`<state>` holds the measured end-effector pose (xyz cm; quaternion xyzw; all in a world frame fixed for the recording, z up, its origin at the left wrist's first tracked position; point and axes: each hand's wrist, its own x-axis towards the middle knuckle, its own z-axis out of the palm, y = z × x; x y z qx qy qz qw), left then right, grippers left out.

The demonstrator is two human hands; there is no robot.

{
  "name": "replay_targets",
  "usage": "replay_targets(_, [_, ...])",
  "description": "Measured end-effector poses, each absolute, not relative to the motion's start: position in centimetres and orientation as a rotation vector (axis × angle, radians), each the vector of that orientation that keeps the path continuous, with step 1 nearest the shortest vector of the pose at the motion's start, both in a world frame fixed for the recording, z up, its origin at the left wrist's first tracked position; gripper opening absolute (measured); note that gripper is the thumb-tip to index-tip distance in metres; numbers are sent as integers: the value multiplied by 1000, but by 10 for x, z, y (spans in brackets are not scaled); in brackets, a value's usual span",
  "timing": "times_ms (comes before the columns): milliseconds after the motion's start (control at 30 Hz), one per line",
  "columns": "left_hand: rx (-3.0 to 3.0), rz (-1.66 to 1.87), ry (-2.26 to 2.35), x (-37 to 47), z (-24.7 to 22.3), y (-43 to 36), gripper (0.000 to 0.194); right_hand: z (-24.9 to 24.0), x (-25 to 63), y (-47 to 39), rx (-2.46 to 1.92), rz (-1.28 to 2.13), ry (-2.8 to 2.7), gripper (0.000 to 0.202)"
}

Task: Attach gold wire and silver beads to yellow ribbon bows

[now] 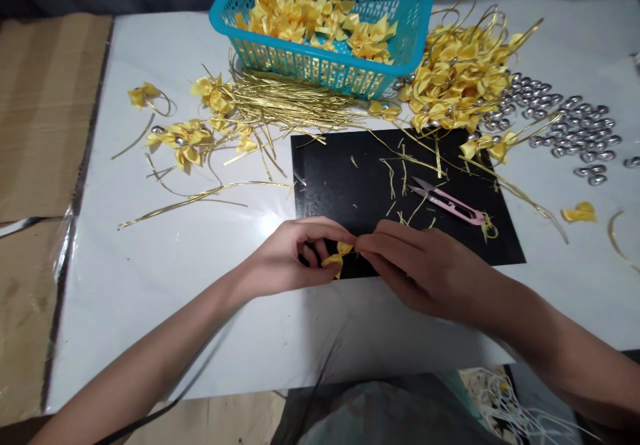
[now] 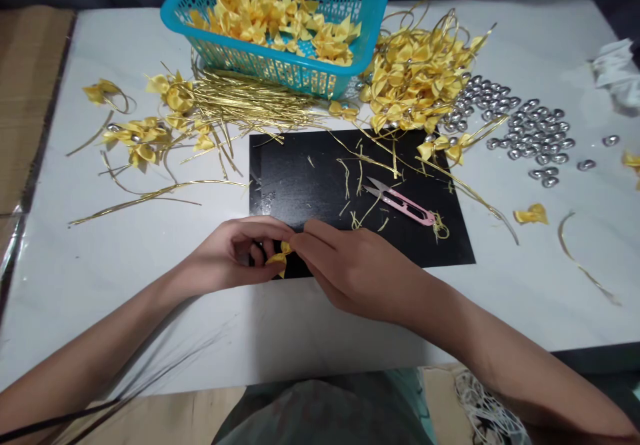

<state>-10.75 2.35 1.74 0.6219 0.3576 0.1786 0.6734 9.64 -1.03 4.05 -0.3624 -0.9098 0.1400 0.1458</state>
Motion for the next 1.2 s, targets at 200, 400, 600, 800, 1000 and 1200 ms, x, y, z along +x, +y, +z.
replay_targets(200, [1405, 395, 809, -108, 17, 25, 27, 40, 96, -11, -1041, 418, -2614, 17])
replay_targets(400, [1416, 390, 809, -108, 17, 24, 27, 42, 95, -10, -1063, 433, -2609, 18])
replay_targets(600, [1418, 374, 830, -109, 18, 24, 26, 43, 95, -10, -1042, 416, -2643, 21])
replay_targets(800, [1415, 351, 826, -109, 18, 25, 27, 45, 92, -13, -976, 233, -2707, 24])
replay_targets(1000, [1426, 357, 809, -110, 15, 24, 31, 45, 86, -19, -928, -28, -2758, 30])
replay_targets(1200, [1415, 367, 797, -111, 14, 24, 32, 40, 81, -22, -948, -84, -2735, 34])
